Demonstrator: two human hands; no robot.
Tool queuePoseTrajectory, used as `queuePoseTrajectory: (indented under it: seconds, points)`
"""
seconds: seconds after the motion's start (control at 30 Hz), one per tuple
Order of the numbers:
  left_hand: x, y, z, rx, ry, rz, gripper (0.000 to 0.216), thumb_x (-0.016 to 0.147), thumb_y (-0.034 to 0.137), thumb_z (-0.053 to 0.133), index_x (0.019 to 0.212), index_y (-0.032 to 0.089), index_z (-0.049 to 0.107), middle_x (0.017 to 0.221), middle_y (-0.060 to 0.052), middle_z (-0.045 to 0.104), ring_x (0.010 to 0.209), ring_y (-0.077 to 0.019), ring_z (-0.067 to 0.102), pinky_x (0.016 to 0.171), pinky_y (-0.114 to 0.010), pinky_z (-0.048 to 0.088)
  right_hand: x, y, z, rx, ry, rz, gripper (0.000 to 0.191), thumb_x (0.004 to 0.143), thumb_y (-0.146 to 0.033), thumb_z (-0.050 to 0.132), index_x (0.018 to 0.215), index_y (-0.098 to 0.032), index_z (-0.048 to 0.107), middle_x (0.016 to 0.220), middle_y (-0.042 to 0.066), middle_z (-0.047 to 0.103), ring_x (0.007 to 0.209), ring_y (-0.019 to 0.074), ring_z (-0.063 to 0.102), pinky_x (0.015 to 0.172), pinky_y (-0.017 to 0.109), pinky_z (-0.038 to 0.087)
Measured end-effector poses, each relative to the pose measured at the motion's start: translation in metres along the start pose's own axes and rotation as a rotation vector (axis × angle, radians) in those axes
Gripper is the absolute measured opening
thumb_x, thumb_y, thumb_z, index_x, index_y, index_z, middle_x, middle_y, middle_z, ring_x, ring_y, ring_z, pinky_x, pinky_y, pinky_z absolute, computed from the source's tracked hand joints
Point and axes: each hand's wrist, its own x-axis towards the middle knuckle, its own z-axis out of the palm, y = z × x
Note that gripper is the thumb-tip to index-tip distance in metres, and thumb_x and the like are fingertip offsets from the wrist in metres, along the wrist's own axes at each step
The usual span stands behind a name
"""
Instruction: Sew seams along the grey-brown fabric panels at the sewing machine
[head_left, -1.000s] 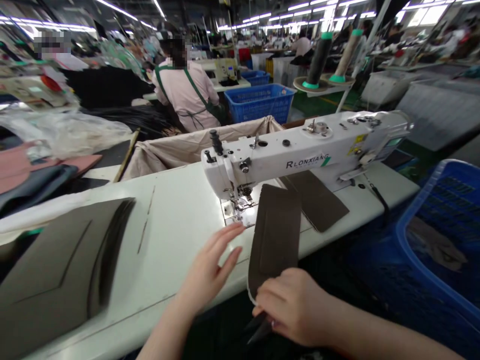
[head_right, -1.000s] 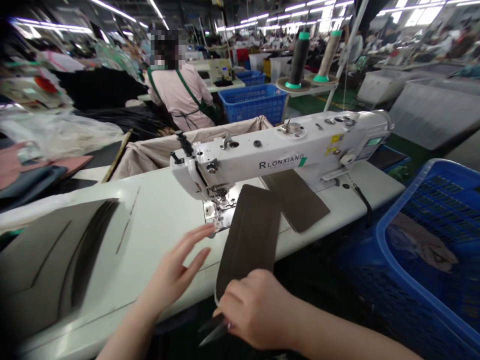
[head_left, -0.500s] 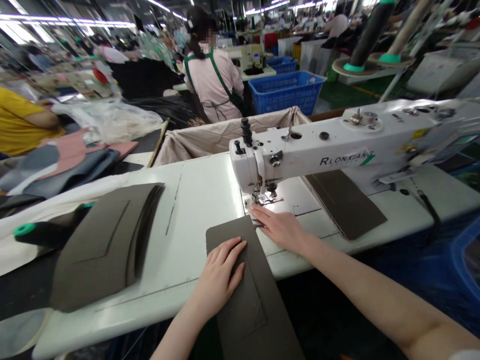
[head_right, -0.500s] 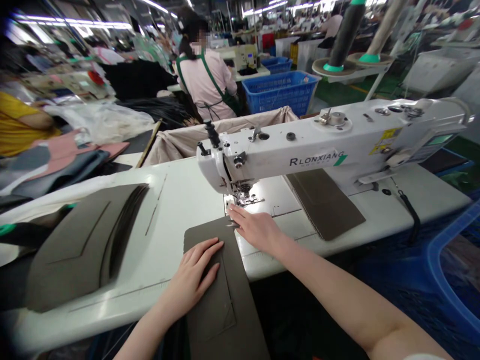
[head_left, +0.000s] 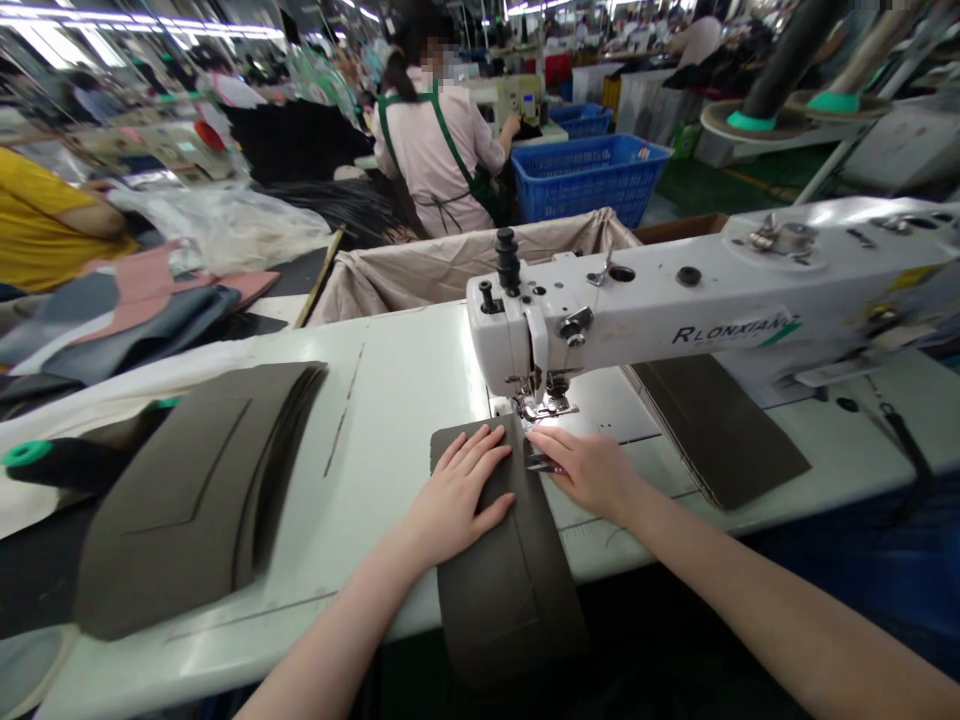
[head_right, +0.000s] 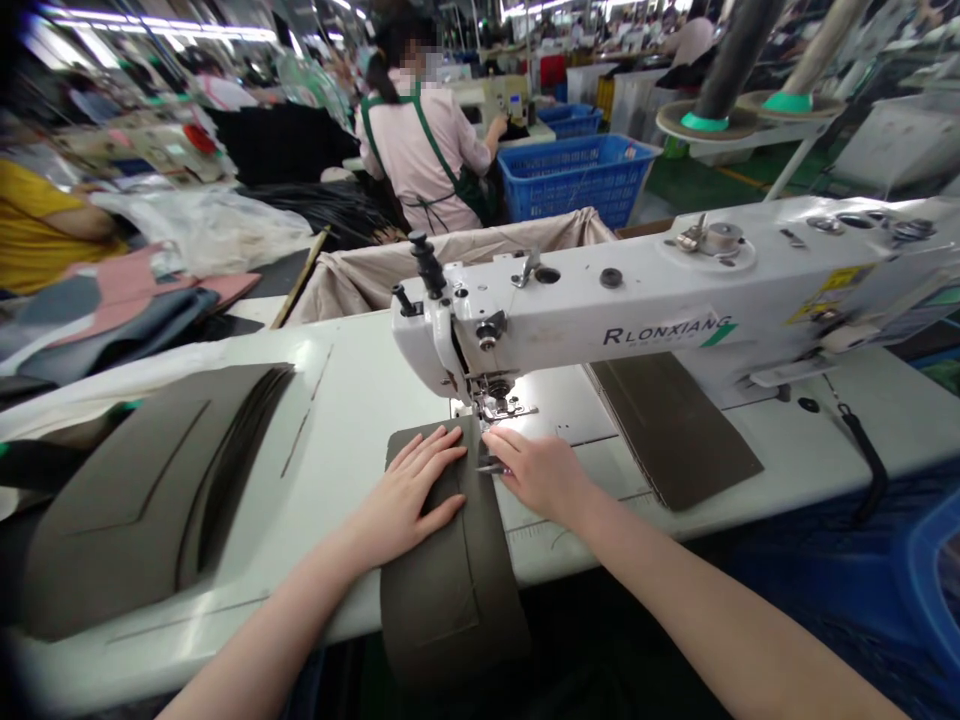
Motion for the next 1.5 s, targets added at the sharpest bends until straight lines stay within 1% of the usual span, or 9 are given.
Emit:
queuePoseTrajectory:
  seconds: [0.13, 0.27, 0.4, 0.6, 0.7, 0.9, 1.1, 1.33, 1.5]
  points:
    - [0.005, 0.000, 0.003, -0.038, 0.020, 0.003, 0.050, 0.091, 0.040, 0.050, 0.138, 0.025, 0.041, 0.154, -0.006, 0.030, 0.143, -0.0245, 0.025, 0.119, -0.050, 0.017, 0.002, 0.000, 0.001, 0.003, -0.018, -0.004, 0.051, 0.090, -0.024, 0.048, 0.140, -0.025, 0.042, 0.144, 0.006, 0.047, 0.108, 0.0239, 0.061, 0.089, 0.035, 0.049]
    - [0.009, -0.002, 0.003, -0.049, 0.021, 0.003, 0.052, 0.091, 0.040, 0.051, 0.140, 0.026, 0.039, 0.155, -0.005, 0.030, 0.143, -0.0244, 0.024, 0.119, -0.050, 0.017, 0.003, 0.001, 0.003, -0.015, -0.027, 0.012, 0.051, 0.090, -0.026, 0.047, 0.141, -0.024, 0.042, 0.144, 0.007, 0.046, 0.105, 0.0245, 0.063, 0.084, 0.035, 0.050]
    - [0.013, -0.002, 0.003, -0.047, -0.003, 0.005, 0.053, 0.090, 0.041, 0.052, 0.140, 0.026, 0.039, 0.155, -0.004, 0.029, 0.144, -0.0234, 0.024, 0.120, -0.048, 0.016, 0.004, 0.002, 0.004, -0.004, -0.026, 0.007, 0.051, 0.090, -0.025, 0.048, 0.140, -0.025, 0.042, 0.144, 0.006, 0.046, 0.105, 0.0243, 0.062, 0.085, 0.035, 0.050]
    - [0.013, 0.001, 0.004, -0.034, 0.034, -0.012, 0.053, 0.092, 0.042, 0.049, 0.141, 0.026, 0.039, 0.155, -0.005, 0.030, 0.143, -0.0246, 0.025, 0.119, -0.049, 0.018, 0.004, 0.001, 0.004, -0.010, -0.024, 0.005, 0.055, 0.089, -0.024, 0.048, 0.143, -0.026, 0.039, 0.144, 0.006, 0.047, 0.102, 0.0241, 0.063, 0.082, 0.035, 0.051]
    - [0.013, -0.001, 0.004, -0.033, 0.022, 0.001, 0.053, 0.091, 0.042, 0.050, 0.141, 0.026, 0.039, 0.155, -0.004, 0.030, 0.143, -0.0245, 0.024, 0.119, -0.049, 0.018, 0.004, 0.002, 0.004, -0.015, -0.026, 0.003, 0.055, 0.089, -0.024, 0.048, 0.143, -0.025, 0.039, 0.144, 0.006, 0.046, 0.102, 0.0247, 0.063, 0.082, 0.036, 0.051]
    - [0.014, -0.004, 0.001, -0.031, -0.014, 0.018, 0.052, 0.092, 0.042, 0.049, 0.140, 0.026, 0.039, 0.155, -0.002, 0.028, 0.145, -0.0223, 0.021, 0.121, -0.048, 0.015, 0.004, 0.003, 0.006, -0.005, -0.018, 0.005, 0.055, 0.089, -0.024, 0.049, 0.143, -0.026, 0.039, 0.144, 0.006, 0.047, 0.103, 0.0245, 0.063, 0.083, 0.035, 0.050]
    - [0.013, -0.005, 0.003, -0.048, 0.001, 0.022, 0.052, 0.091, 0.043, 0.050, 0.139, 0.026, 0.040, 0.155, -0.003, 0.030, 0.144, -0.0234, 0.023, 0.120, -0.049, 0.017, 0.005, 0.001, 0.005, -0.003, -0.029, 0.010, 0.057, 0.088, -0.023, 0.049, 0.144, -0.026, 0.038, 0.144, 0.005, 0.046, 0.103, 0.0244, 0.063, 0.085, 0.036, 0.050]
    - [0.016, -0.007, 0.003, -0.054, 0.007, 0.015, 0.052, 0.092, 0.042, 0.049, 0.140, 0.026, 0.040, 0.155, -0.003, 0.029, 0.144, -0.0228, 0.023, 0.120, -0.048, 0.016, 0.005, 0.001, 0.004, 0.012, -0.023, 0.019, 0.054, 0.089, -0.025, 0.049, 0.142, -0.026, 0.040, 0.143, 0.006, 0.047, 0.107, 0.0244, 0.061, 0.086, 0.035, 0.050]
    - [0.015, -0.011, 0.006, -0.042, 0.002, 0.036, 0.051, 0.094, 0.041, 0.047, 0.142, 0.026, 0.038, 0.155, -0.002, 0.030, 0.144, -0.0223, 0.022, 0.120, -0.049, 0.015, 0.005, 0.002, 0.003, 0.031, -0.022, 0.018, 0.049, 0.089, -0.025, 0.049, 0.138, -0.026, 0.045, 0.143, 0.005, 0.048, 0.108, 0.0234, 0.061, 0.089, 0.034, 0.049]
